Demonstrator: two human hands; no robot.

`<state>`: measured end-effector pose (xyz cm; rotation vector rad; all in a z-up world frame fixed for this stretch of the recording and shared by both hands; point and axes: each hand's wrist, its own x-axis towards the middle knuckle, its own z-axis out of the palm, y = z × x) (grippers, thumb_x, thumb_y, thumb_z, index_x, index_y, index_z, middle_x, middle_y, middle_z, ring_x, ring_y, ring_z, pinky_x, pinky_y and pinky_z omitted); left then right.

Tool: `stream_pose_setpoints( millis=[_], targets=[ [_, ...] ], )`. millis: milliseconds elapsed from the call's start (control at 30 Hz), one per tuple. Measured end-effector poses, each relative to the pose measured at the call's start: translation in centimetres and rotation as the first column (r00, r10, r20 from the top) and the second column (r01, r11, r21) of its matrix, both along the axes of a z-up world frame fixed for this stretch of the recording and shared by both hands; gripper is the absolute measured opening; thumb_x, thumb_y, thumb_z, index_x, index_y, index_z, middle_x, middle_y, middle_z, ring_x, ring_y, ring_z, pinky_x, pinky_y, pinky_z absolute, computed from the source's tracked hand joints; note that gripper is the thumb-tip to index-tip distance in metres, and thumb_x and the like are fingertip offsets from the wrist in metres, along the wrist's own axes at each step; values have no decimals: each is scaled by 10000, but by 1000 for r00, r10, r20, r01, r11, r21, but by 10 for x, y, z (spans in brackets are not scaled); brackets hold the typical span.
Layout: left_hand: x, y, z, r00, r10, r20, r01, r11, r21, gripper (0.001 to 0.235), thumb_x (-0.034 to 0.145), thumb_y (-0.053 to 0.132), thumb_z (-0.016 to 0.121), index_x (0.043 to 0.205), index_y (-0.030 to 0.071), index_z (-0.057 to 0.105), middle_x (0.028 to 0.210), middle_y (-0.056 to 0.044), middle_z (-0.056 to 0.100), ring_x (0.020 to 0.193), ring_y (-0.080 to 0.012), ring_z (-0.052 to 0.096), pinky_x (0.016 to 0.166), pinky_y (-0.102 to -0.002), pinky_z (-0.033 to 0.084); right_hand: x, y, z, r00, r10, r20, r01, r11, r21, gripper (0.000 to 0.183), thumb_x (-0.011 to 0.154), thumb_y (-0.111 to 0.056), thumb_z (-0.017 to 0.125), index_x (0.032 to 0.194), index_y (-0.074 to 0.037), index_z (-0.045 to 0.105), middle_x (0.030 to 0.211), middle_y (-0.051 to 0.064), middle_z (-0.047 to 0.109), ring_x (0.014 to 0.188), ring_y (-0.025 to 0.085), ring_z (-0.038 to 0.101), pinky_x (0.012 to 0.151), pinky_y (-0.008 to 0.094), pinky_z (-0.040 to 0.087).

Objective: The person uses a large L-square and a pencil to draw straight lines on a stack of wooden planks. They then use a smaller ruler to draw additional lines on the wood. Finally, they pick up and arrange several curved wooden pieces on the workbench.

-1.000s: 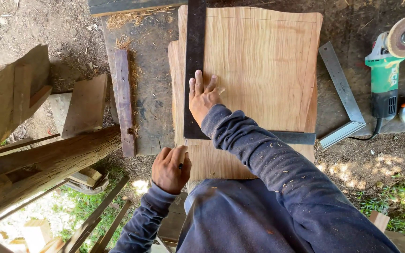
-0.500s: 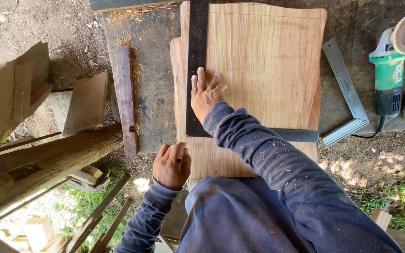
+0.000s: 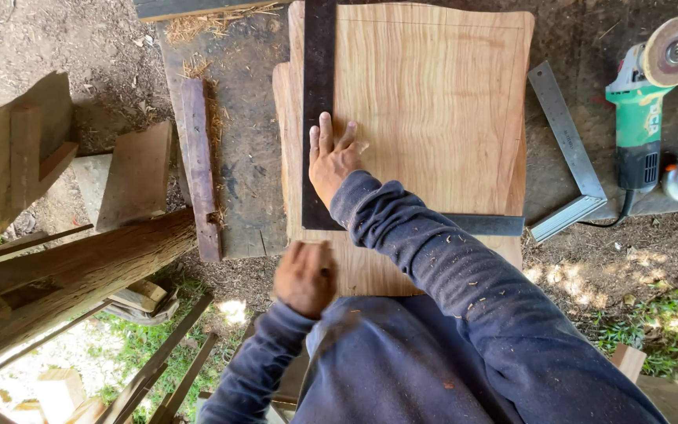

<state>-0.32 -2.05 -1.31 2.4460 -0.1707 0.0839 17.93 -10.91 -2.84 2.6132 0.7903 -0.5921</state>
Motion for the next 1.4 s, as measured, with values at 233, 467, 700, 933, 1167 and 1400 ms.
stream_pose_setpoints(
  millis=[233, 467, 700, 933, 1167, 1400],
  targets=[
    [-11, -75, -46, 961, -277, 14, 277, 957, -81, 201, 795, 160, 744, 909, 40, 629, 855, -139, 637, 834, -312, 620, 746, -439, 531, 2, -1, 8, 999, 32, -37, -34, 999, -40, 718, 974, -116, 551, 1585, 39, 206, 1628, 329, 129, 1339, 609, 402, 922, 609, 535],
    [7, 20, 14, 1000, -3, -18, 3, 1000, -30, 223, 811, 19, 681, 1032, 2, 657, 870, -125, 660, 764, -295, 618, 684, -396, 534, 2, -5, 4, 999, 27, 16, -28, 999, 36, 687, 982, -139, 521, 1580, 36, 233, 1633, 317, 150, 1325, 593, 435, 910, 612, 541],
    [28, 36, 41, 944, 320, 76, -286, 913, -291, 161, 896, -8, 657, 1054, 22, 652, 909, -132, 691, 831, -296, 663, 744, -373, 548, 1, -1, -3, 999, -7, 51, 4, 998, 69, 662, 996, -133, 530, 1578, 14, 251, 1644, 287, 181, 1335, 593, 439, 923, 621, 535],
    [29, 43, 18, 961, 273, 52, -242, 915, -322, 197, 855, -19, 655, 1046, 27, 636, 859, -118, 681, 772, -308, 636, 698, -386, 533, 2, -5, 0, 1000, 14, -15, -14, 1000, 24, 811, 930, -151, 639, 1584, 38, 198, 1638, 315, 154, 1338, 596, 420, 938, 581, 537],
    [22, 48, 13, 961, 273, 36, -245, 909, -338, 166, 854, -11, 658, 1010, 34, 622, 846, -124, 659, 750, -289, 639, 683, -372, 539, 5, -3, -2, 998, 16, -55, -16, 1000, -5, 867, 912, -126, 659, 1587, 59, 147, 1632, 343, 120, 1342, 601, 401, 977, 545, 522],
    [26, 53, 11, 971, 238, 1, -225, 919, -323, 128, 818, -5, 662, 929, 44, 619, 773, -113, 640, 720, -287, 637, 662, -374, 533, 6, -3, 0, 997, -17, -78, 17, 1000, 0, 888, 901, -116, 679, 1589, 49, 142, 1642, 323, 87, 1360, 597, 388, 1011, 525, 504]
  ],
)
